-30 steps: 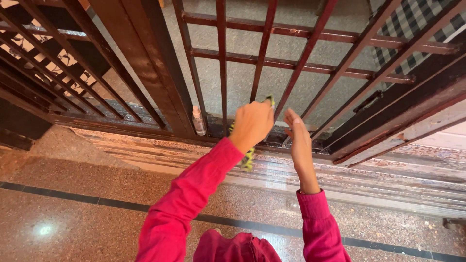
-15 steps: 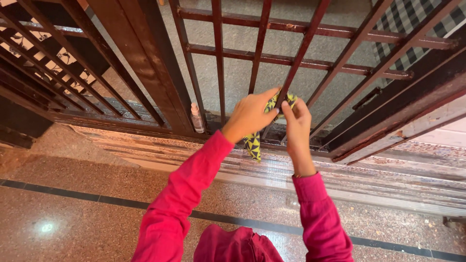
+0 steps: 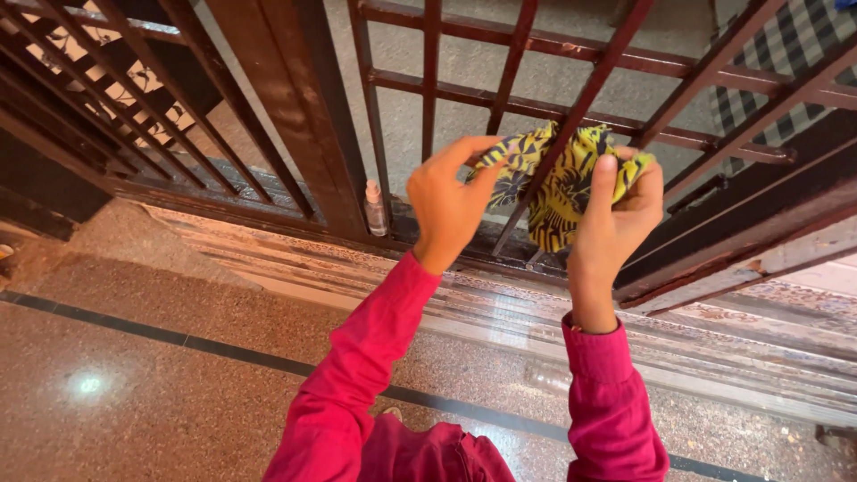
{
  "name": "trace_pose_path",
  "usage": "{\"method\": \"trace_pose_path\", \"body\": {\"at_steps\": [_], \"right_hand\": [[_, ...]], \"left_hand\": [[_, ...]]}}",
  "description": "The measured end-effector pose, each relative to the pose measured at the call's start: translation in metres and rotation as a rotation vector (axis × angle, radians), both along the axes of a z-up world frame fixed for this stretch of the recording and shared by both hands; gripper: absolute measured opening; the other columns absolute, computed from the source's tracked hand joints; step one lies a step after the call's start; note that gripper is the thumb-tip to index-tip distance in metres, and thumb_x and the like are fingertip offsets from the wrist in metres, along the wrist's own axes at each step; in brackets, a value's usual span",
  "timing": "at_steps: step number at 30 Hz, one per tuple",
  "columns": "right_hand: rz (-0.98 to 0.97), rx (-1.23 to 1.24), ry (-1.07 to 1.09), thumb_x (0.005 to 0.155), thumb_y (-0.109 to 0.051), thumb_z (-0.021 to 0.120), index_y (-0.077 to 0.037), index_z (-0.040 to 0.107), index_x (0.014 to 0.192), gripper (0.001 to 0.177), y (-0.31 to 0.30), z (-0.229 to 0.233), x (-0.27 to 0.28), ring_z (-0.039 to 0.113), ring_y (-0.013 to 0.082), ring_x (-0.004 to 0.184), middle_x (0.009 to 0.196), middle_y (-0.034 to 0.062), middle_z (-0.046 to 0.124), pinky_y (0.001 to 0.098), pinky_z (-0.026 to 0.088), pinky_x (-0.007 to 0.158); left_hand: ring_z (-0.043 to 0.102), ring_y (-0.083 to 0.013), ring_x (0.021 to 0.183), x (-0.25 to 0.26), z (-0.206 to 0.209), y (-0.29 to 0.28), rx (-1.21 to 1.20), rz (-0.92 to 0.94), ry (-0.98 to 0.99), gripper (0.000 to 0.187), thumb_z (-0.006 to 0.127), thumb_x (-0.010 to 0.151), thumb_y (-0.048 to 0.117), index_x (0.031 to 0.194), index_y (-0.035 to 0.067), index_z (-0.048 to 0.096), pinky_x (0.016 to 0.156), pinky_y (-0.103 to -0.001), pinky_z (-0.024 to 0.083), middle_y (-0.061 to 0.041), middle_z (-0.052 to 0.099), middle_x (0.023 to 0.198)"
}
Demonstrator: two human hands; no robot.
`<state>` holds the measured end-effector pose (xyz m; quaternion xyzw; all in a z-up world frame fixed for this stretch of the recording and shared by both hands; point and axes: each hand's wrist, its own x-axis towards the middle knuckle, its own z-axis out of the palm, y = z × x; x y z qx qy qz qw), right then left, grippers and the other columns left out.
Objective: The person wipes the bars of a metal gate using a patterned cloth. They systematically clean the horizontal and vertical bars, moving from one section to another.
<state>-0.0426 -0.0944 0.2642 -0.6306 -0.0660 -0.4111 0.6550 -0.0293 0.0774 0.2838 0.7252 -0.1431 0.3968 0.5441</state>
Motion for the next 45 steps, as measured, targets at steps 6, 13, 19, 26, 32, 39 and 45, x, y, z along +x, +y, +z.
{"method": "trace_pose_path", "body": {"at_steps": [6,13,19,26,32,39,45], "right_hand": [[0.073,-0.232,0.267,0.096,-0.027,0.079,-0.008,0.056,0.092,0.03,-0.004,-0.066,-0.009,0.045,0.0063,0.071,0.08,-0.0038,0.051,0.0232,0.037,0.063],[0.067,-0.346,0.584,0.091,-0.033,0.077,-0.001,0.067,0.098,0.035,-0.013,-0.198,-0.025,0.049,0.0071,0.065,0.073,-0.0004,0.061,0.0268,0.04,0.057],[-0.053,-0.46,0.715,0.097,-0.034,0.075,0.001,0.071,0.088,0.036,-0.02,-0.225,-0.038,0.045,0.0106,0.059,0.065,0.0058,0.057,0.0297,0.036,0.054],[-0.016,-0.374,0.293,0.105,-0.022,0.064,0.001,0.072,0.113,0.026,-0.013,-0.087,-0.028,0.051,0.0035,0.072,0.089,0.0,0.067,0.0232,0.042,0.062],[0.018,-0.258,0.169,0.11,-0.02,0.068,0.004,0.07,0.106,0.025,-0.008,-0.002,-0.017,0.05,0.0039,0.078,0.086,-0.0008,0.063,0.0229,0.041,0.07],[-0.11,-0.511,0.344,0.098,-0.029,0.076,0.004,0.071,0.092,0.034,0.007,-0.055,-0.025,0.062,0.0132,0.067,0.076,0.0095,0.069,0.0299,0.048,0.064],[-0.087,-0.642,0.632,0.091,-0.042,0.074,0.004,0.07,0.084,0.047,0.007,-0.158,-0.026,0.064,0.0265,0.056,0.067,0.0172,0.067,0.0376,0.048,0.055]], "left_hand": [[0.07,-0.0253,0.084,-0.009,-0.055,0.004,0.169,0.065,0.037,0.014,0.079,0.081,0.009,0.094,0.011,0.072,0.071,-0.037,0.052,-0.004,0.073,0.088],[0.07,-0.0254,0.087,-0.021,-0.178,0.01,0.273,0.069,0.326,0.016,0.079,0.08,0.008,0.093,0.013,0.072,0.066,-0.039,0.051,-0.004,0.073,0.087],[0.07,-0.028,0.096,-0.033,-0.214,0.005,0.2,0.142,0.326,0.023,0.075,0.077,0.004,0.099,0.011,0.073,0.076,-0.038,0.054,-0.006,0.075,0.096],[0.07,-0.0296,0.09,0.001,-0.124,-0.002,-0.03,0.196,0.066,0.012,0.066,0.099,0.015,0.107,0.005,0.067,0.077,-0.039,0.054,-0.012,0.072,0.096],[0.07,-0.0277,0.072,0.031,-0.05,-0.016,-0.117,0.205,-0.116,0.014,0.061,0.107,0.022,0.112,0.009,0.064,0.064,-0.036,0.052,-0.011,0.069,0.084],[0.066,-0.0277,0.063,0.021,-0.086,-0.004,0.05,0.127,-0.066,0.015,0.066,0.102,0.021,0.11,0.008,0.066,0.057,-0.039,0.047,-0.01,0.066,0.075],[0.069,-0.0322,0.068,0.015,-0.173,-0.001,0.127,0.031,0.113,0.015,0.064,0.101,0.02,0.11,0.009,0.067,0.06,-0.042,0.051,-0.013,0.069,0.078]]}}
